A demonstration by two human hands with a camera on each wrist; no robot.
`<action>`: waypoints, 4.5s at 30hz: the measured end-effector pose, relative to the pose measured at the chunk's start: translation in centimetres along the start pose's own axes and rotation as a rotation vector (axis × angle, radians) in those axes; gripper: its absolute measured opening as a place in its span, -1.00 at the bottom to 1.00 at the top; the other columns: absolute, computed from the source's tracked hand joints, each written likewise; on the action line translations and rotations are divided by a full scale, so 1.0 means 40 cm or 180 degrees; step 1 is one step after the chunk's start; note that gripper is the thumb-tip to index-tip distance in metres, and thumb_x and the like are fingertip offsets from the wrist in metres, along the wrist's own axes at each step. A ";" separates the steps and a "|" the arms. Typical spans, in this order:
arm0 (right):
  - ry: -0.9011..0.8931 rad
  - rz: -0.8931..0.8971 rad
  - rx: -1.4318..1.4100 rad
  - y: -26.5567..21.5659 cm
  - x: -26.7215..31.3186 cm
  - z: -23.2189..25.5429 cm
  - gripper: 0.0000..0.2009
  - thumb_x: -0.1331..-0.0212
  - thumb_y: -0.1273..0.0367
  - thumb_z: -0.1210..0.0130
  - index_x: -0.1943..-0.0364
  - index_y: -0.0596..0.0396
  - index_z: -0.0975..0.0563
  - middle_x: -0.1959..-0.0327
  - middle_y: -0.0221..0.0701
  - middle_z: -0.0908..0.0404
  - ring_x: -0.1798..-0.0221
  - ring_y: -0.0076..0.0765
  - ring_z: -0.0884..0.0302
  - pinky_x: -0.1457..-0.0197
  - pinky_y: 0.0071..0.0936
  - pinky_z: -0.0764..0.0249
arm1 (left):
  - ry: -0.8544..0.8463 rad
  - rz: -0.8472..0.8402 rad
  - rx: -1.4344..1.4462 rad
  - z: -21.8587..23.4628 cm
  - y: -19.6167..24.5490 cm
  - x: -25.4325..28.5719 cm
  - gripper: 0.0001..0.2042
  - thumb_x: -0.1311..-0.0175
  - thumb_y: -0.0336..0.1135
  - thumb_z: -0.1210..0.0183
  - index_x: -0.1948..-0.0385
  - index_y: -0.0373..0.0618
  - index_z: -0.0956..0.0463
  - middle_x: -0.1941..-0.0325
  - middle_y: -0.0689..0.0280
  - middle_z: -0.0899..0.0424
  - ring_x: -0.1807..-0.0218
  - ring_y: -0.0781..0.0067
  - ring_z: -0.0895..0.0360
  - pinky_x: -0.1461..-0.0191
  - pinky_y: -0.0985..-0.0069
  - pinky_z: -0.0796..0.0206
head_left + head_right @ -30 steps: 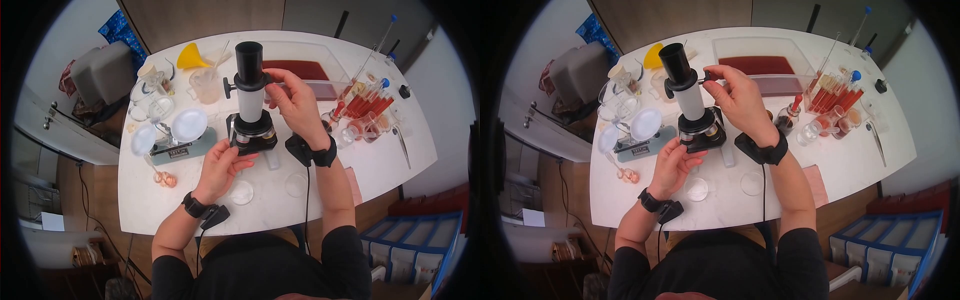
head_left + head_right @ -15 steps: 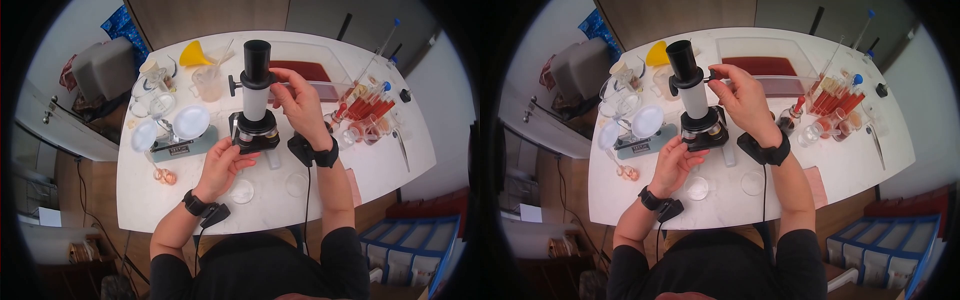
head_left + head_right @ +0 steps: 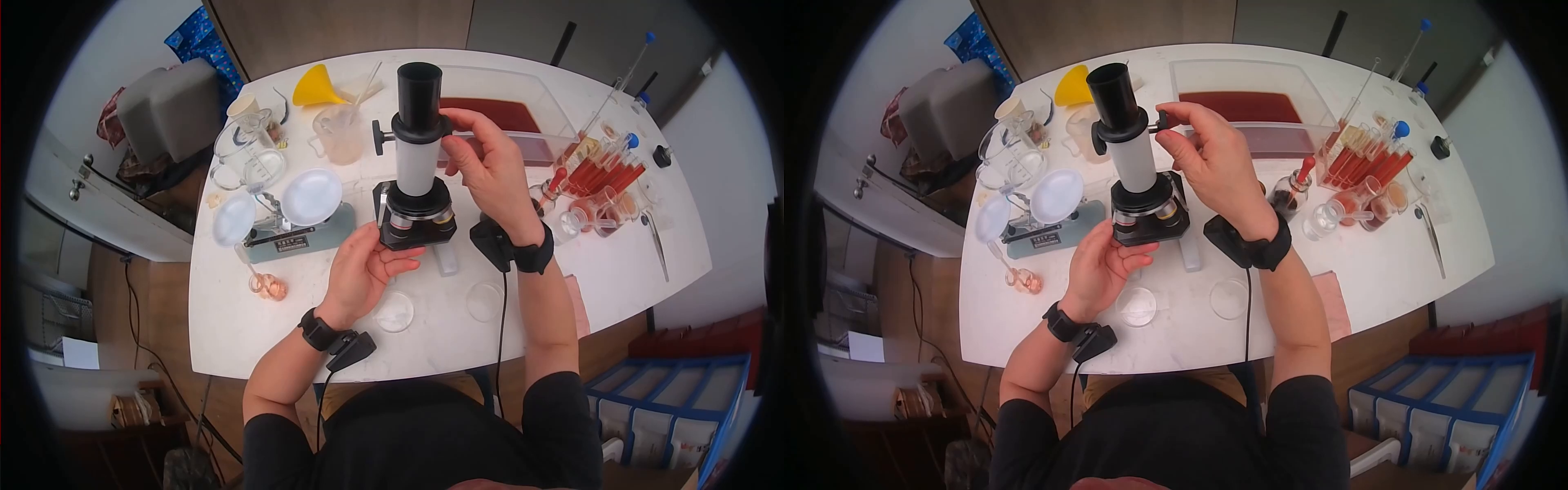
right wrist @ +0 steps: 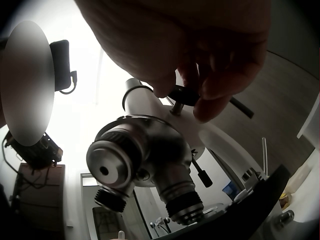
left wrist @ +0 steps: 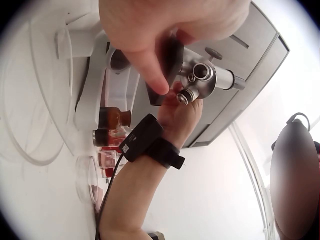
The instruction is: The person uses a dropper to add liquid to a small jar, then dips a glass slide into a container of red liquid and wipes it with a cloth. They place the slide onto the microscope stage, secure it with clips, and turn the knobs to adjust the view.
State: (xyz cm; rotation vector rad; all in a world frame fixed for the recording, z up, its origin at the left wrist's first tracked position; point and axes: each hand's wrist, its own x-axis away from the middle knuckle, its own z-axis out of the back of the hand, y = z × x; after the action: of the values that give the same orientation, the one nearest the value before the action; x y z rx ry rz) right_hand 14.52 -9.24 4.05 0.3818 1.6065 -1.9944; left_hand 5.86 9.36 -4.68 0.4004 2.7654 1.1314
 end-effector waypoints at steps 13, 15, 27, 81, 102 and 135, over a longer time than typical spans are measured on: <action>0.0043 0.0573 -0.0035 0.028 -0.005 0.004 -0.67 -0.03 0.56 -0.17 0.05 0.11 -0.49 0.08 -0.35 -0.51 0.36 -0.54 -0.48 0.37 -0.63 -0.44 | -0.0049 0.0000 -0.0061 0.008 -0.003 -0.003 -0.66 -0.46 -0.22 0.29 0.00 -0.33 -0.29 0.03 -0.01 -0.54 0.04 0.12 -0.59 0.05 0.37 -0.53; 0.0048 0.0552 -0.0065 0.026 -0.005 0.004 -0.67 -0.02 0.56 -0.17 0.06 0.10 -0.50 0.08 -0.36 -0.52 0.33 -0.53 -0.48 0.36 -0.62 -0.44 | -0.0048 -0.0008 -0.0063 0.006 -0.002 -0.003 -0.66 -0.46 -0.22 0.29 0.00 -0.33 -0.29 0.04 0.00 -0.54 0.05 0.14 -0.59 0.05 0.37 -0.53; 0.0143 0.0302 0.0032 0.023 -0.006 -0.003 -0.75 -0.14 0.43 -0.14 0.08 0.13 -0.51 0.30 -0.39 -0.60 0.37 -0.56 -0.47 0.34 -0.62 -0.40 | -0.0060 0.0011 -0.0038 0.010 -0.006 -0.003 -0.67 -0.45 -0.22 0.26 0.01 -0.30 -0.32 0.05 0.02 -0.56 0.10 0.19 -0.61 0.08 0.38 -0.54; -0.0239 -0.0061 0.0779 -0.034 -0.046 0.031 -0.74 -0.17 0.24 -0.08 0.28 0.19 -0.58 0.46 -0.30 -0.62 0.49 -0.42 -0.53 0.36 -0.50 -0.43 | -0.0161 -0.0025 -0.0048 0.016 -0.006 -0.005 -0.66 -0.47 -0.19 0.25 0.02 -0.30 -0.34 0.01 0.06 -0.54 0.08 0.20 -0.59 0.05 0.37 -0.51; -0.0621 -0.0045 0.0763 -0.044 -0.062 0.056 -0.76 -0.15 0.30 -0.14 0.25 0.23 -0.54 0.51 -0.34 -0.59 0.51 -0.46 -0.49 0.41 -0.53 -0.40 | -0.0118 0.0016 -0.0037 0.012 -0.002 -0.004 -0.71 -0.46 -0.24 0.23 0.06 -0.29 -0.35 0.02 0.07 -0.56 0.10 0.21 -0.61 0.06 0.39 -0.52; -0.0557 0.0325 0.0863 -0.043 -0.043 0.049 -0.73 -0.05 0.39 -0.17 0.17 0.22 -0.47 0.33 -0.25 -0.58 0.44 -0.27 -0.53 0.35 -0.45 -0.44 | -0.0009 0.0012 -0.0046 0.006 -0.005 -0.003 -0.68 -0.45 -0.20 0.22 0.02 -0.27 -0.34 0.07 0.05 -0.58 0.13 0.22 -0.62 0.11 0.42 -0.55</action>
State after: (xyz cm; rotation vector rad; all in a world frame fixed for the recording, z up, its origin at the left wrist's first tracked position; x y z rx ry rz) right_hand 15.17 -10.49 6.86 0.3706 1.1912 -2.1077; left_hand 6.00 9.35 -4.99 0.4054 2.7535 1.1499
